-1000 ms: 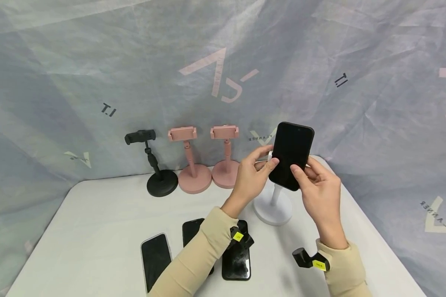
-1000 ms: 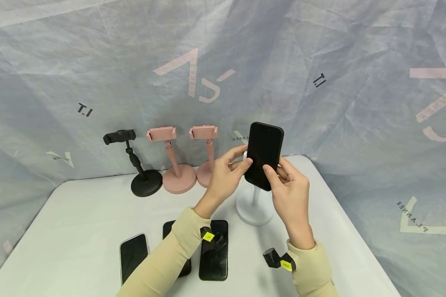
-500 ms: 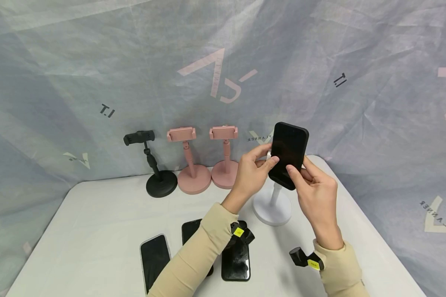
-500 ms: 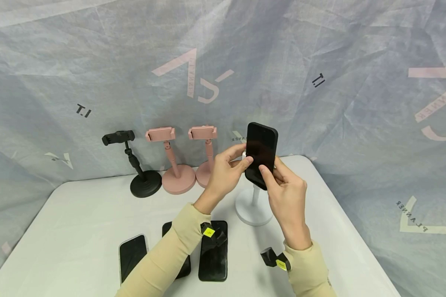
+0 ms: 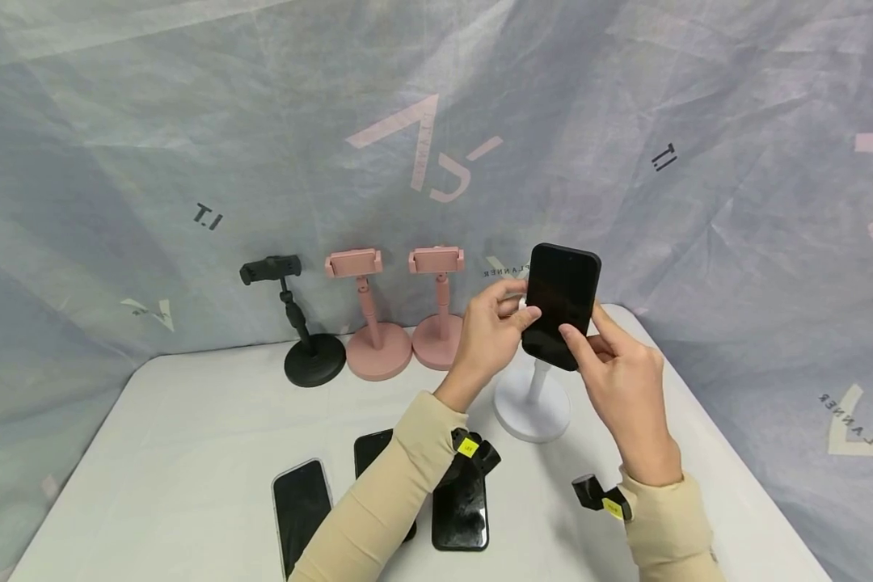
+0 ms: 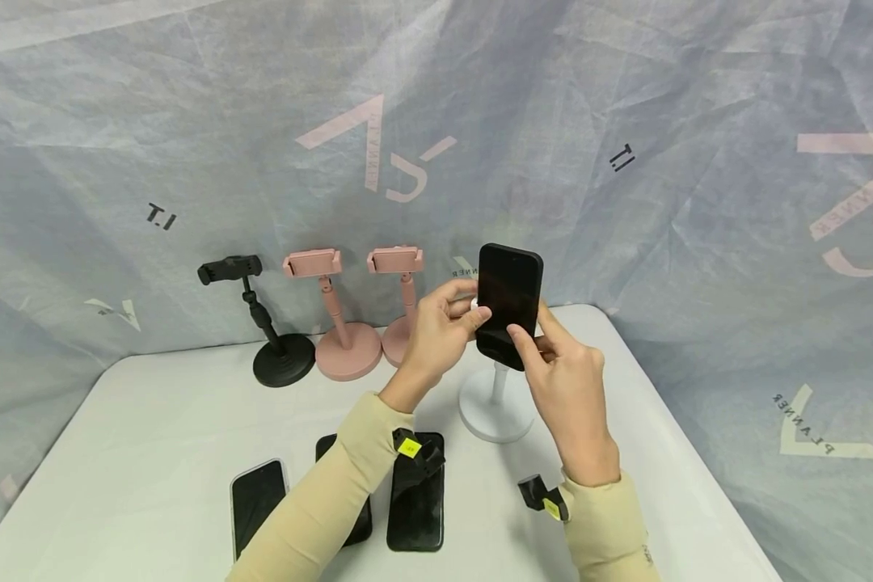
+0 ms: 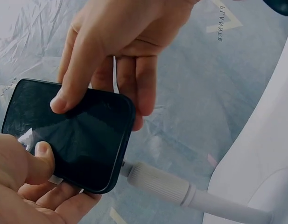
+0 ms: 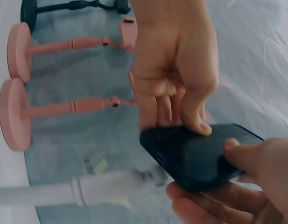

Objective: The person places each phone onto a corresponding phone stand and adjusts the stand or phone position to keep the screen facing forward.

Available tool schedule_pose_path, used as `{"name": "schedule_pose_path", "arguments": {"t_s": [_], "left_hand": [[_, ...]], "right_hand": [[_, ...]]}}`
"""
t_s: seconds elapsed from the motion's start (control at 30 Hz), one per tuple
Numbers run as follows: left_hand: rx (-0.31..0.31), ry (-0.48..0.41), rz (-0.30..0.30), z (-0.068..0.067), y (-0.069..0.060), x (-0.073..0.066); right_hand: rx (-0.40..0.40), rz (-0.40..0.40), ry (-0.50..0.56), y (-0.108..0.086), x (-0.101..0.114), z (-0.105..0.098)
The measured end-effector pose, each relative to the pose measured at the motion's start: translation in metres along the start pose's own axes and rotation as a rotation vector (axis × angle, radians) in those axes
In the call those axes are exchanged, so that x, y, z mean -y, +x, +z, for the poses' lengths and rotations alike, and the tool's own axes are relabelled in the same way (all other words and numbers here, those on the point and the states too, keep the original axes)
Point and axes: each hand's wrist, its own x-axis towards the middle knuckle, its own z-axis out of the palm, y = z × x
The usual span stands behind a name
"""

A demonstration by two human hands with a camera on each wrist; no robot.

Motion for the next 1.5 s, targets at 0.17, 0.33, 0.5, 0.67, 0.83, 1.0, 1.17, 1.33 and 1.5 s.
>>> {"name": "schedule_pose_path", "arguments": {"t_s": [0.17, 0.33, 0.5, 0.67, 0.83, 1.0, 1.17, 1.33, 1.5], "left_hand": [[-0.011, -0.005, -0.014, 0.0, 0.001, -0.002], [-0.024, -0.021, -0.032, 0.001, 0.002, -0.003], [-0.025, -0.021, -0.045, 0.001, 0.002, -0.004], [-0.021, -0.01, -0.05, 0.001, 0.002, -0.004], [0.004, 0.02, -0.052, 0.0, 0.002, -0.005], [0.036, 0.017, -0.06, 0.0, 0.002, -0.005], [0.051, 0.021, -0.062, 0.0, 0.002, -0.005], [0.065, 0.052, -0.049, 0.0, 0.004, -0.006], [0.082, 0.086, -0.053, -0.001, 0.005, -0.008]], "right_hand": [[0.073, -0.014, -0.016, 0.004, -0.006, -0.01], [0.085, -0.119, 0.006, 0.009, -0.017, -0.013], [0.048, -0.193, 0.116, 0.011, -0.024, -0.004], [-0.069, -0.268, 0.129, 0.012, -0.027, 0.006], [-0.156, -0.35, 0.154, 0.013, -0.03, 0.011], [-0.179, -0.401, 0.173, 0.013, -0.033, 0.012], [-0.159, -0.401, 0.153, 0.012, -0.034, 0.012], [-0.167, -0.385, 0.152, 0.012, -0.034, 0.012], [-0.177, -0.396, 0.157, 0.013, -0.034, 0.011]]}}
